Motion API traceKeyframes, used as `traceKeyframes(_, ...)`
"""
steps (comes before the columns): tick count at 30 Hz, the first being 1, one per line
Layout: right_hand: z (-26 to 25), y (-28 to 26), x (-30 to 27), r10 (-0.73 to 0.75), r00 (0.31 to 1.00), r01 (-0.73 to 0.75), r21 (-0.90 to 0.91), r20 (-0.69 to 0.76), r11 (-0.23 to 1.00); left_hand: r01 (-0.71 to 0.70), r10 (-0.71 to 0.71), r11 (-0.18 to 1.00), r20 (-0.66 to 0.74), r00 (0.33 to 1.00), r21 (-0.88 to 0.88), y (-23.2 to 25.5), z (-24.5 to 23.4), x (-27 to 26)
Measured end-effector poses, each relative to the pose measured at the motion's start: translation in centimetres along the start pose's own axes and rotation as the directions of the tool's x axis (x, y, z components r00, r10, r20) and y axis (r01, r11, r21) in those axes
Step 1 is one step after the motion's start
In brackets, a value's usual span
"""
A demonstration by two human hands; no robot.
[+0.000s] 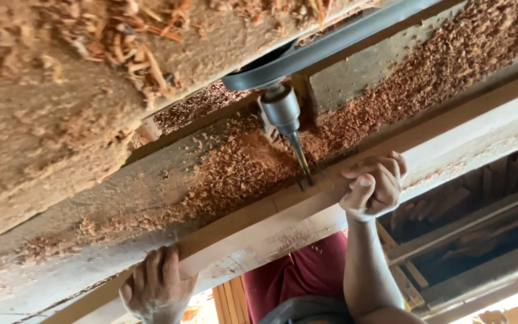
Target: The person carries a long thin wooden strip to a bench-mounted drill press and drills a series of holes along the strip, holding and feeding the wood with both hands under the spinning bit, repositioning it between holes.
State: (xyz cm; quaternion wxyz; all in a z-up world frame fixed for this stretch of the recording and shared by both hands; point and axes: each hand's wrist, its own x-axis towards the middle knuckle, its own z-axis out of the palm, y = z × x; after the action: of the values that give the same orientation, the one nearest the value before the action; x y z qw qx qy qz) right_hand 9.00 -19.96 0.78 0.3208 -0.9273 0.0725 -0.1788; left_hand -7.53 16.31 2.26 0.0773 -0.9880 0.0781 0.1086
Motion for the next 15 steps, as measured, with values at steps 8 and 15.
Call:
traceKeyframes(8, 0.2, -0.4, 0.4, 0.024, 1.0, -0.024, 0.003, 0.006, 1.0, -0.003, 0.003, 1.0, 0.017, 1.0, -0.022, 0.0, -0.4, 0.4)
traceKeyframes(15, 0.3, -0.7, 0.8, 0.027, 1.0, -0.027, -0.021, 0.002, 0.999, 0.008, -0.011, 0.999, -0.074, 0.997, -0.043, 0.2, -0.2, 0.9)
